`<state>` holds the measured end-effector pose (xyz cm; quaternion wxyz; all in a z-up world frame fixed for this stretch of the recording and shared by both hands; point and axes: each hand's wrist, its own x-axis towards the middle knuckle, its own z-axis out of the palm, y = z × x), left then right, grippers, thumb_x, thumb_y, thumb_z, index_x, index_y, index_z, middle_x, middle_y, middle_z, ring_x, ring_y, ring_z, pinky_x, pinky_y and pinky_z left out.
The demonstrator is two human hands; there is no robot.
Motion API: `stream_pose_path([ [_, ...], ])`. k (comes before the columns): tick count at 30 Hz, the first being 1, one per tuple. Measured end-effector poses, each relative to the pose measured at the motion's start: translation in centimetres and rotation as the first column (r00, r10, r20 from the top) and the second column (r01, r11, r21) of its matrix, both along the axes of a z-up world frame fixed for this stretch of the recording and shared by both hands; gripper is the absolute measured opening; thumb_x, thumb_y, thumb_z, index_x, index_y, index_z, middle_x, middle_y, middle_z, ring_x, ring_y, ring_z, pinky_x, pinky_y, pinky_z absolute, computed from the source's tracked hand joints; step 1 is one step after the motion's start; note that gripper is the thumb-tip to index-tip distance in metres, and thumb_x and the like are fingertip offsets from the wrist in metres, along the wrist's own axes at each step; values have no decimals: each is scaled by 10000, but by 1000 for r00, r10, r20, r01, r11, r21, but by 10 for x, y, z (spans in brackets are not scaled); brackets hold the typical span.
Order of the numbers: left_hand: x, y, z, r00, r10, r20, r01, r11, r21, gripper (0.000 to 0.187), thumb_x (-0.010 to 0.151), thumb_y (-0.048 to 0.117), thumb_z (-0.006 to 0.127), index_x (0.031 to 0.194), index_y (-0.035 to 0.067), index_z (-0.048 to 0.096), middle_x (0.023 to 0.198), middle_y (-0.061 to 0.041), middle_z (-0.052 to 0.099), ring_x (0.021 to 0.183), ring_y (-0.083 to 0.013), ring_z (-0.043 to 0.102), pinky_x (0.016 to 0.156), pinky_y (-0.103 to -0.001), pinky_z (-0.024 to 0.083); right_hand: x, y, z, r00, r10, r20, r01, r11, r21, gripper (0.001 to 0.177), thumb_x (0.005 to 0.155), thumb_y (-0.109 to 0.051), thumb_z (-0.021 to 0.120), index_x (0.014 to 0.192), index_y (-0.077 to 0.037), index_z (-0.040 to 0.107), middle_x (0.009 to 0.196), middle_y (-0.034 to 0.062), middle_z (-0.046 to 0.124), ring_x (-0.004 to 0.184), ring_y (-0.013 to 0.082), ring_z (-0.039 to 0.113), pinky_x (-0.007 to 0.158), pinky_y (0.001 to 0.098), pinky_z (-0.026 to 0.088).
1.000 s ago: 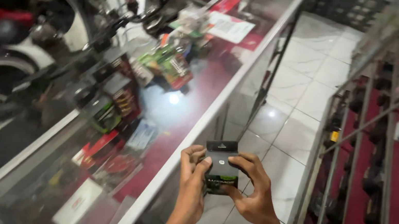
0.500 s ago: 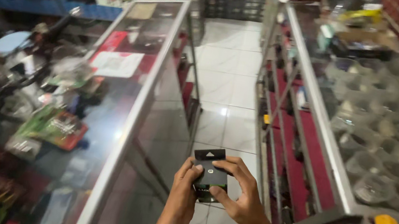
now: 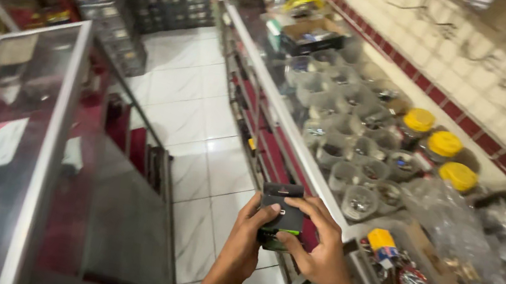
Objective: The person picks up several packaged motorcycle parts from a storage shelf and places them onto a glass display counter.
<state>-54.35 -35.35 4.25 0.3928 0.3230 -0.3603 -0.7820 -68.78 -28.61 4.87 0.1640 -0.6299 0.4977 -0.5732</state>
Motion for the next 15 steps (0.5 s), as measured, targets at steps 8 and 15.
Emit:
stream_pose_path([
  [8,-65,-6,6,976,-217,-20,214,970,-119,265,867,155,657,1112,55,668,1017,-29,665,986,-123,616,878,-270,477,-34,31,-1,935,-354,-31,351,933,-80,532,752,-151,836,1235,-20,659,1225,150,666,1144,288,664,1010,366,495],
  [15,-119,-12,14,924,-363,-120,344,926,-158,92,902,70,695,975,14,685,880,-27,673,830,-113,622,743,-271,495,-51,47,6,835,-549,25,550,835,-19,559,738,-100,831,1262,-20,656,1240,146,656,1156,271,661,1017,353,492],
])
